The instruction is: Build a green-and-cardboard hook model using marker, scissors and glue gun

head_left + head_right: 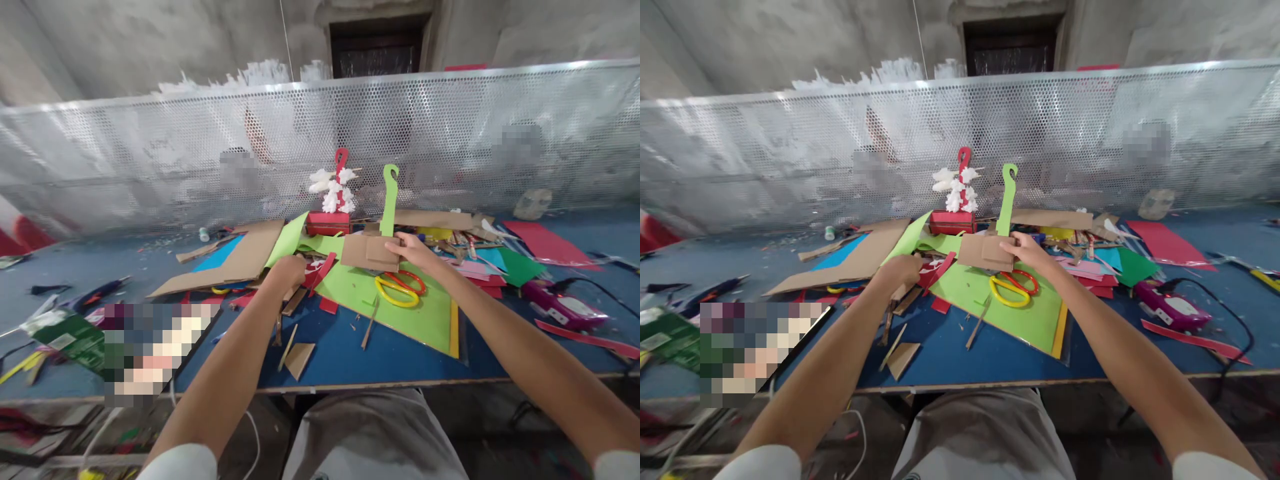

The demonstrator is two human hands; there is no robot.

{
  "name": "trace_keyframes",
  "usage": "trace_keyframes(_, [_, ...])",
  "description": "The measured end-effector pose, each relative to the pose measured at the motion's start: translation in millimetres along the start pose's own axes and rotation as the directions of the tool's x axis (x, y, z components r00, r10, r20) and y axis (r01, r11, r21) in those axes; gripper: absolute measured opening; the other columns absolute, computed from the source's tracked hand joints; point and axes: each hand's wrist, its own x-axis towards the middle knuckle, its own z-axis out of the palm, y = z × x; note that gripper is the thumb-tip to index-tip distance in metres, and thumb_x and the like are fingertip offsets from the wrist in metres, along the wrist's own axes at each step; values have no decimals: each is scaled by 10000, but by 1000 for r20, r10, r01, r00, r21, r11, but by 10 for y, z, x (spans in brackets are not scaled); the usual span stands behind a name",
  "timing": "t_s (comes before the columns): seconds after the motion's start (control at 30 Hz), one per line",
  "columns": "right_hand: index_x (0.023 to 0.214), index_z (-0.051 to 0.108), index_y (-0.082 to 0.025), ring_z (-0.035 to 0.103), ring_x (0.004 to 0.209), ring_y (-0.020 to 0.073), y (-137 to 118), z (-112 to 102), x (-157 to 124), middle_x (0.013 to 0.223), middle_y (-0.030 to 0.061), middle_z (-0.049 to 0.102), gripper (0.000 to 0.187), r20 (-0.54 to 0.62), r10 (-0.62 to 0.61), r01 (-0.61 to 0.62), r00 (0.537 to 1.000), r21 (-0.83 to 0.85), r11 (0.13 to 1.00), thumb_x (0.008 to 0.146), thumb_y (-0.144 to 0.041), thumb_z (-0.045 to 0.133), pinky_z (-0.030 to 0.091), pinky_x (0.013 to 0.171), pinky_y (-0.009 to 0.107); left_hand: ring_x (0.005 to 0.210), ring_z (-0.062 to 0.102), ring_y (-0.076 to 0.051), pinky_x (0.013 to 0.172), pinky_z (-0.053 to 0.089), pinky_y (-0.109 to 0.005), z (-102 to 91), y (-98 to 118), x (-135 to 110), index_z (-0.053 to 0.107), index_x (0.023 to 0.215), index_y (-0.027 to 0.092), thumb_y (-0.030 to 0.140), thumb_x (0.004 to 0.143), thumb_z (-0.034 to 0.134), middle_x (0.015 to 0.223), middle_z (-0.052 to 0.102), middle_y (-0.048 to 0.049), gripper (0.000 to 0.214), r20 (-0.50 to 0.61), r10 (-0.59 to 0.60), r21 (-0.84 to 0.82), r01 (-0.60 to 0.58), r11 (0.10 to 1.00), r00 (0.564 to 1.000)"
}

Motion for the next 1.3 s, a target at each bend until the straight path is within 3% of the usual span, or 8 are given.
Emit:
trace_keyframes(0.13, [1016,723,-221,719,958,290,-12,-17,2,1049,95,773,393,-12,-6,6,1000,-19,1000,731,-448,869,658,783,445,1024,742,-411,814,566,-411,-227,43,-179,557,1440,112,179,712,693,1053,769,-264,744,59,-93,78,88,993,994])
trace_keyframes(0.3, [993,728,-231,713,935,280,-4,-43,12,1025,79,772,353,-30,-36,35,999,-34,999,745,-450,851,642,739,397,964,745,-339,738,521,-322,-503,62,-389,232,1609,87,139,764,601,1083,760,-223,924,90,-27,59,21,998,996])
trace_keyframes(0.6, [1039,703,-229,696,1005,301,-9,-47,20,1106,90,761,400,-42,13,-17,999,-106,994,793,-533,786,595,782,386,830,730,-300,691,485,-320,-804,295,-657,509,1406,185,202,813,575,1007,764,-132,597,-151,130,-53,-140,989,980])
trace_keyframes(0.73, [1011,706,-226,684,1005,295,-8,-31,29,1088,88,757,395,-9,-12,10,1000,-115,993,808,-561,754,569,824,394,892,732,-307,699,500,-321,-728,311,-601,339,1540,176,186,797,572,1057,761,-134,779,-204,150,-62,-166,984,967])
trace_keyframes(0.93, [993,676,-201,656,943,242,-2,-11,19,1017,64,728,415,-29,3,-5,1000,-82,997,826,-579,723,531,757,306,1128,695,-396,858,541,-419,-513,399,-405,587,1362,169,165,842,522,1266,706,-200,524,-295,74,17,-72,997,952])
trace_keyframes(1.07, [1023,641,-185,649,887,216,-33,-8,-8,1000,59,707,408,-28,66,-68,997,-55,996,848,-550,696,500,681,266,1091,719,-347,846,546,-399,-519,489,-439,639,1335,310,265,898,527,1316,704,-113,453,-223,180,-23,-190,982,958])
trace_keyframes(1.2, [960,643,-181,649,904,223,-60,-45,4,991,64,717,348,-95,52,-68,994,-184,981,859,-512,676,489,709,266,1006,733,-291,851,533,-357,-603,336,-454,742,1096,294,230,891,495,1134,771,-77,327,-200,174,-64,-190,980,964])
trace_keyframes(1.3, [1059,653,-181,664,975,246,-65,-77,24,1091,92,733,337,-135,61,-94,989,-253,963,869,-458,687,507,753,280,999,720,-292,841,532,-359,-589,158,-395,719,1111,250,176,841,503,1103,768,-88,353,-265,117,-113,-151,982,957])
